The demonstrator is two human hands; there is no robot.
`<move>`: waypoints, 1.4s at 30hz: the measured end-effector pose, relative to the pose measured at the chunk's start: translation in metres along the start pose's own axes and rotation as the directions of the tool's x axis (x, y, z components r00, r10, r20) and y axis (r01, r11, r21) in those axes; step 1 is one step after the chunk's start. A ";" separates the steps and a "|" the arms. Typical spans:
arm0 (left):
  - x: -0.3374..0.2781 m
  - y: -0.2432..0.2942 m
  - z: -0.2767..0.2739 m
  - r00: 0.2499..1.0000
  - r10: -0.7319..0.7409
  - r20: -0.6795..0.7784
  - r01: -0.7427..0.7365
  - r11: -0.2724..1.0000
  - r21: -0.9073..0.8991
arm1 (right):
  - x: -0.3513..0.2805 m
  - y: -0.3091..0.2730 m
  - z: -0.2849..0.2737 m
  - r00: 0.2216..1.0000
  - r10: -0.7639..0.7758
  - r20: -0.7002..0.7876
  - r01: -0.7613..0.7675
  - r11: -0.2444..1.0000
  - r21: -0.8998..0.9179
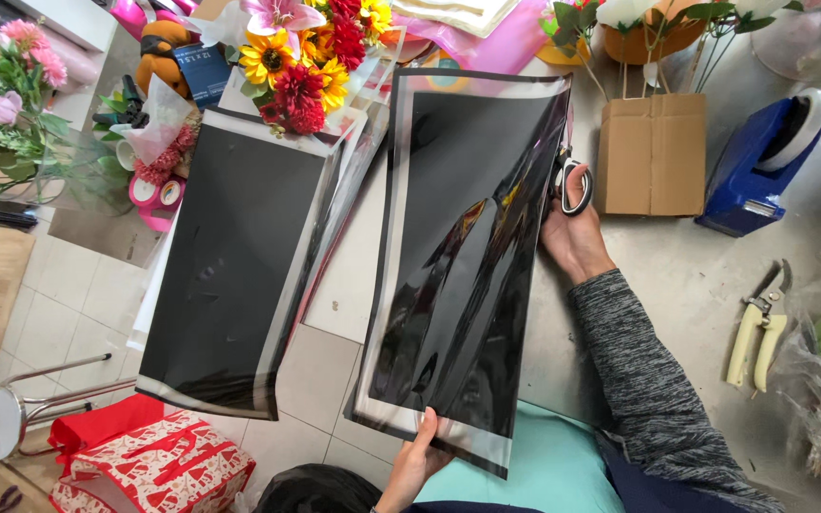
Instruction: The person cuts a sheet of black material using scissors and then folds it into a specific shape on the table. The person uses tape to secure the folded material.
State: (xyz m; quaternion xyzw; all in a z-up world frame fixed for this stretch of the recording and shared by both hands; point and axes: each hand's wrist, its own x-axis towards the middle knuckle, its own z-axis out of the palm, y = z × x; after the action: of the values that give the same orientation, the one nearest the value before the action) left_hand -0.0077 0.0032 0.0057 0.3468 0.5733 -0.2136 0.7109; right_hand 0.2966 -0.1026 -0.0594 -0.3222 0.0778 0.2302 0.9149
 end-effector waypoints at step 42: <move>0.043 -0.026 -0.112 0.824 0.529 -0.201 -0.561 0.713 -0.420 | -0.045 -0.032 -0.056 0.976 0.187 -0.109 -0.216 0.779 -0.588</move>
State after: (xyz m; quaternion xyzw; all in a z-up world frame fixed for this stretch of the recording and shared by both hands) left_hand -0.0898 0.0731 -0.0538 0.3278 0.5023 0.1596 0.7840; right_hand 0.2722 -0.1762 -0.0724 -0.5884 0.0558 0.3321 0.7351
